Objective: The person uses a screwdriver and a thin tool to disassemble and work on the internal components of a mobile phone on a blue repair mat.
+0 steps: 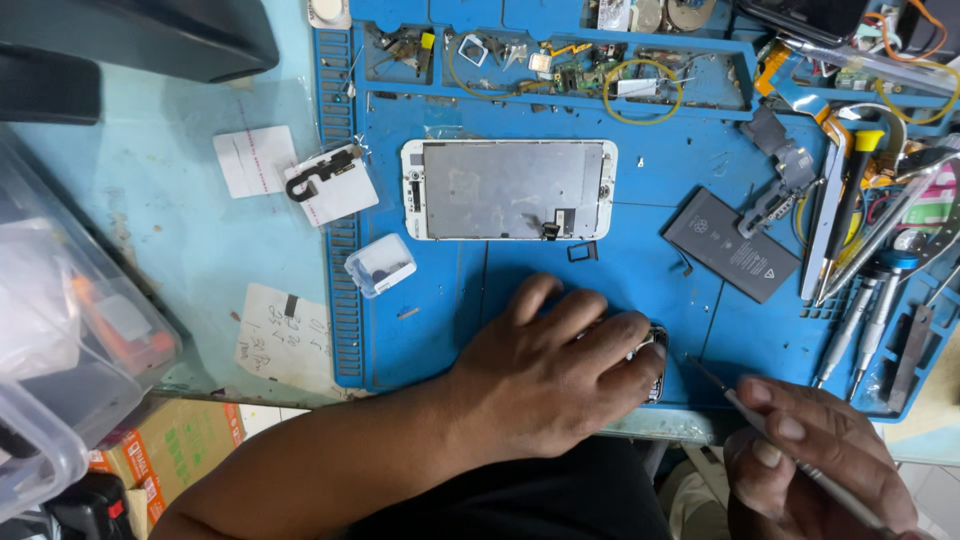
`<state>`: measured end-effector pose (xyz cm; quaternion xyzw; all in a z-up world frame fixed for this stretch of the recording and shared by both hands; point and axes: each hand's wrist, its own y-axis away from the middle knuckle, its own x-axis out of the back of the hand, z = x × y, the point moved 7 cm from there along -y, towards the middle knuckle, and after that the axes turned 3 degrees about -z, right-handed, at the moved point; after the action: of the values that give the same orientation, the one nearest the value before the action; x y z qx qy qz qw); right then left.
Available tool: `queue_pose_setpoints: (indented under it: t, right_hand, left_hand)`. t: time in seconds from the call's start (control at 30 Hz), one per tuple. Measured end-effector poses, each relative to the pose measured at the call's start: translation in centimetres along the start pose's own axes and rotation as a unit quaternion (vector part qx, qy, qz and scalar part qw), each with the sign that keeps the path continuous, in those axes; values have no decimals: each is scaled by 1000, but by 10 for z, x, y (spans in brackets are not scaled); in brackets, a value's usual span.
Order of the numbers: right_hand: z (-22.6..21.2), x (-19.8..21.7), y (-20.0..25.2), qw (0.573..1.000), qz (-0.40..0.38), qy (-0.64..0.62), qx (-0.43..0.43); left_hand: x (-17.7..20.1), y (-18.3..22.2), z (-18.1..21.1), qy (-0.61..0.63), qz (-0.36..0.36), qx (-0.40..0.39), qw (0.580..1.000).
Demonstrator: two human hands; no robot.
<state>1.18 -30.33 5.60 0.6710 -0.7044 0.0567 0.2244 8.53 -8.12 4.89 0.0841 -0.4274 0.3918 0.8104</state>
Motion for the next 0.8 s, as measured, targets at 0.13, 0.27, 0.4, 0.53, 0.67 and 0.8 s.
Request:
queue_pose_setpoints:
  t: [0.13,0.27,0.4,0.53,0.67,0.8]
  right_hand:
    - [2,6,-1,987,-34,140,72]
    - [17,13,3,989,-75,108,67]
    - [28,14,5,996,-57,62,42]
    - [30,19,21,996,-10,89,26]
    - [88,55,21,979,-149,-65,-126]
    - [99,55,19,979,-110,-85,-148]
  left_hand:
    - [-1,-4,1,-7,-16,10,1000]
    - [-2,-6,0,-24,-39,18,999]
    - [-2,-6,0,-15,-43,19,999]
    - [0,-7,-1,-3,-41,23,999]
    - [1,-8,-2,4,-51,25,998]
    - [2,-11,-1,-9,-61,22,998]
